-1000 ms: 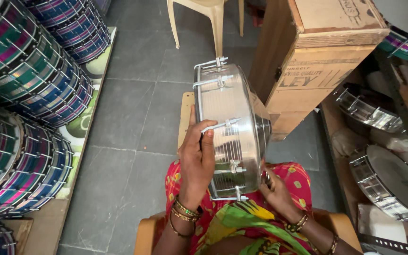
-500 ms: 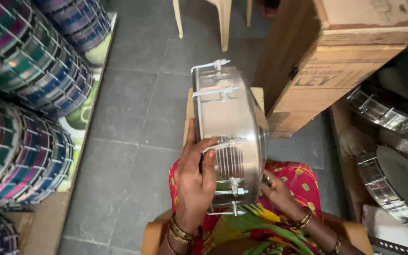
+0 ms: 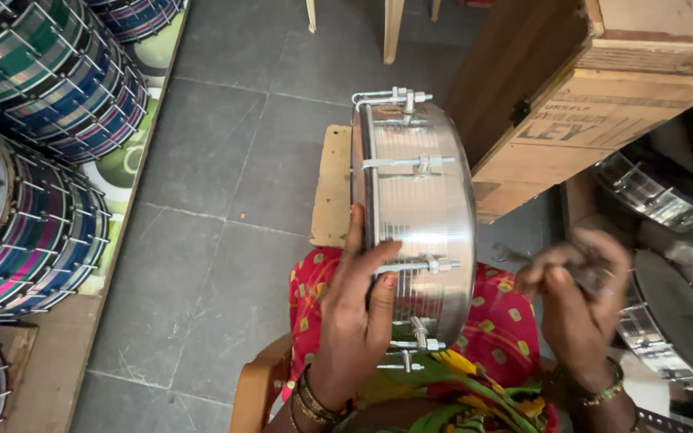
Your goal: The person assembles and tunes a snare drum by placing the metal shell on a wooden block, attaching the top rim and hardware, and tightening multiple tension rods around the perimeter using a wrench.
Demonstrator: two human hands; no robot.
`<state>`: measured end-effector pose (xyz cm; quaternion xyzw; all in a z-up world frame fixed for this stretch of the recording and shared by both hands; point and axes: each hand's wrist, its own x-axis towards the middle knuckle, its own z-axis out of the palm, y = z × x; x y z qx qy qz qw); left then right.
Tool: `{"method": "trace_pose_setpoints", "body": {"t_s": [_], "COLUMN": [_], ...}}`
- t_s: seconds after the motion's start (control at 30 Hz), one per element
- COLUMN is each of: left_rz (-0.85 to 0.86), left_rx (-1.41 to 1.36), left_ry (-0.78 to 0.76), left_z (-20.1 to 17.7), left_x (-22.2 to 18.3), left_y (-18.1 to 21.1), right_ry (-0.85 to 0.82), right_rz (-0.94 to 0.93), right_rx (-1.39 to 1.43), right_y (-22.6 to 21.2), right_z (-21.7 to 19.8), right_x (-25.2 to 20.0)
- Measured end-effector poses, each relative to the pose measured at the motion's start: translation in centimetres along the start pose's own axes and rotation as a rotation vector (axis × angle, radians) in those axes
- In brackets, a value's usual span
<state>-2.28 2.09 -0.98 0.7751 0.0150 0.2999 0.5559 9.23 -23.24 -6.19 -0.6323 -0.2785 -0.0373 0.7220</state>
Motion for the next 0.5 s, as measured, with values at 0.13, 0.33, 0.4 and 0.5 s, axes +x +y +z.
{"method": "trace_pose_setpoints", "body": {"t_s": [0.13, 0.33, 0.4, 0.5], "left_rz": [-0.014, 0.018, 0.021, -0.003], "left_rx": [-0.155, -0.297, -0.242, -0.257], "left_ry": [0.046, 0.071, 0.09, 0.093], "left_z": [0.8, 2.7, 2.5, 2.4], "left_x": [-1.0, -2.8, -2.9, -2.9], "left_y": [-0.7, -2.2, -2.4, -2.5], "right_ry": [-0.028, -0.089, -0.135, -0.165], "right_rz": [-0.325, -0.436, -0.403, -0.363], "right_rx": [0.219, 0.111, 0.085, 0.078], "right_y": [-2.2, -3.0, -2.9, -3.2], "right_z": [1.7, 3.1, 2.5, 2.6], "right_x": [-0.1, -2.1, -2.3, -2.5]}}
